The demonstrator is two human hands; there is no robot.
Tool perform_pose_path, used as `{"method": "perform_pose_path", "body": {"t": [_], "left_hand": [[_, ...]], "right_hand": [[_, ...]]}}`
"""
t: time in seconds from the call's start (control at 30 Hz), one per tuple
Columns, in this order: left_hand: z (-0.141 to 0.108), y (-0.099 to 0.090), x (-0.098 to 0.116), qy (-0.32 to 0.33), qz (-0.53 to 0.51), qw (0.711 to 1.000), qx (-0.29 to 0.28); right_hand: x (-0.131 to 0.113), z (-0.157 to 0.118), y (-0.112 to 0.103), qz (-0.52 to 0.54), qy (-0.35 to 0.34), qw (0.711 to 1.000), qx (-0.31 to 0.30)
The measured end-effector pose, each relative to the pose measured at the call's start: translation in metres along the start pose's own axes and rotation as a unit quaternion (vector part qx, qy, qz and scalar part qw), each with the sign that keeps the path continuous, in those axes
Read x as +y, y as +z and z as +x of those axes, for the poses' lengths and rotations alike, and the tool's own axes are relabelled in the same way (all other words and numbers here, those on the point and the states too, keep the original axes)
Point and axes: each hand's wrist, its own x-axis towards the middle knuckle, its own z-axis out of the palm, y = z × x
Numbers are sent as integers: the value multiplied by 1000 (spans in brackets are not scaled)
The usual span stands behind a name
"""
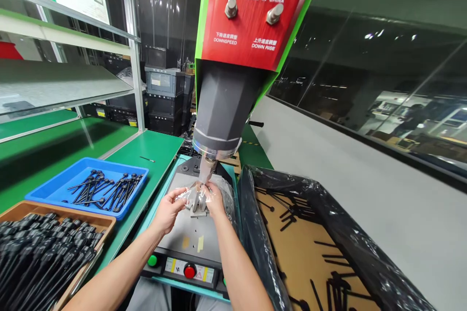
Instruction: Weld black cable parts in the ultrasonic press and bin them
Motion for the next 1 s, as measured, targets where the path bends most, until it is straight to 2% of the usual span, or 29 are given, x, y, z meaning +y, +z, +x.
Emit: {"method": "perform_pose_path", "body": {"t": [0.17, 0.4, 0.6, 0.77, 0.87, 1.0], "left_hand": [[2, -1, -5, 4, 22, 1000, 12], [6, -3, -15, -3, 63, 998, 23], [18, -3, -23, 15, 74, 997, 18], [31, -3, -21, 36, 86, 995, 21], [35, -4, -17, 41, 100, 994, 29], [36, -6, -16, 36, 108, 993, 32]], "right_hand": [[8, -1, -3, 40, 28, 999, -1], [22, 3, -28, 47, 67, 995, 55], [24, 33, -43, 20, 61, 996, 66], [26, 58, -46, 4, 63, 996, 60], [36, 57, -45, -9, 81, 995, 52], [52, 40, -46, -27, 111, 992, 45]]}}
